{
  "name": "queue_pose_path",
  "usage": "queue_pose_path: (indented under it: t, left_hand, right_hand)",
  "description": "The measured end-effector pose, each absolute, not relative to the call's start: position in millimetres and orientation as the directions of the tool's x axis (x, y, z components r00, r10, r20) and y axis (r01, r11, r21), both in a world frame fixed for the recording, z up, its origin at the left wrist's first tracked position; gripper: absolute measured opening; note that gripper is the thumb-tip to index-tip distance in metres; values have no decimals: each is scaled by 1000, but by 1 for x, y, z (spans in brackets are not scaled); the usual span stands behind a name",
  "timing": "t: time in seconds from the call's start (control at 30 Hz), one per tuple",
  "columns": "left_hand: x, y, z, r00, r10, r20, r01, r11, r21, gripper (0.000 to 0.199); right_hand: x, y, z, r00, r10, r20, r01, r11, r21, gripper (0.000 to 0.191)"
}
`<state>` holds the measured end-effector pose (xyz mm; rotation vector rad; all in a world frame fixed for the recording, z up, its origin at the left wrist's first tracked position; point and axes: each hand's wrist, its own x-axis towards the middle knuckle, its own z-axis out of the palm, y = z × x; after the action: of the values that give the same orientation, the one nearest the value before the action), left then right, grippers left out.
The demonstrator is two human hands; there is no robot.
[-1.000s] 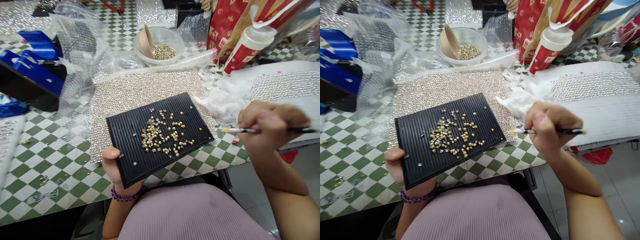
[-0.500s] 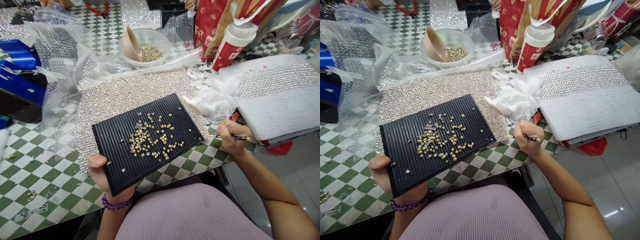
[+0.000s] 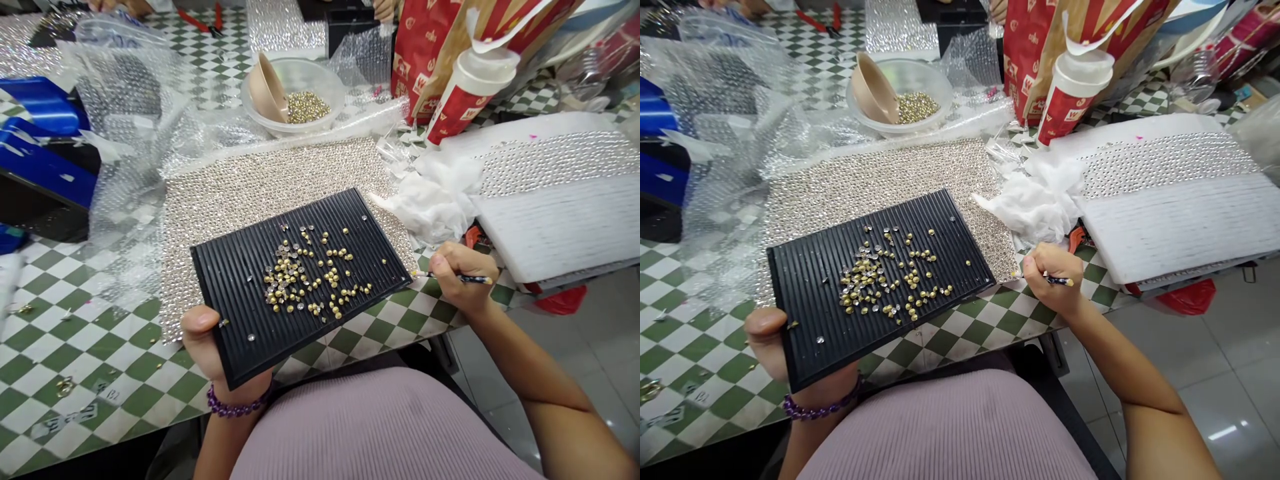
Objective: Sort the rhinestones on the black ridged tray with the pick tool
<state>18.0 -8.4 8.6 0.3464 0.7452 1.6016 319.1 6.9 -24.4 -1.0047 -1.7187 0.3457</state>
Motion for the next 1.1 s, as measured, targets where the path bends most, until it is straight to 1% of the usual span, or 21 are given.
queue_pose_path:
  t: [0.07,0.13,0.2,0.27,0.33,0.4,0.47,0.57,0.67,0.9,0.97,1.1]
  left_hand:
    - [18,-9,8,-188,964,-186,-786,-34,617,44]
    - [17,-10,7,-169,969,-181,-811,-32,584,46]
    - [16,-10,6,-134,974,-182,-836,-13,548,49]
    - [16,-10,5,-87,978,-189,-859,23,512,53]
    - [17,-11,6,-37,980,-194,-875,62,480,55]
    - [18,-12,7,11,981,-195,-884,101,456,56]
    - [19,-13,8,55,978,-201,-885,141,443,56]
    - [19,-14,8,100,970,-220,-882,189,432,57]
    - [20,-14,8,115,963,-244,-882,212,421,57]
    - [22,-14,9,116,955,-275,-869,231,437,54]
    - [22,-13,9,117,953,-278,-869,234,437,54]
    - [23,-13,11,122,951,-285,-869,241,433,54]
  right_hand:
    - [319,8,-24,1,774,633,403,579,-709,34]
    - [319,11,-19,158,773,614,296,556,-776,34]
    - [316,16,-7,286,755,590,193,558,-807,32]
    - [308,25,10,319,747,583,115,580,-806,30]
    - [294,34,29,270,761,589,44,602,-798,28]
    - [276,44,45,188,769,611,37,616,-787,28]
    - [256,54,55,100,771,628,114,619,-777,31]
    - [232,67,61,-50,810,584,222,579,-784,38]
    - [220,78,62,-158,832,532,256,555,-791,39]
    - [215,83,58,-186,824,535,287,566,-773,41]
    - [215,84,56,-167,826,538,226,563,-795,40]
    - [218,91,55,-67,842,536,-21,535,-844,38]
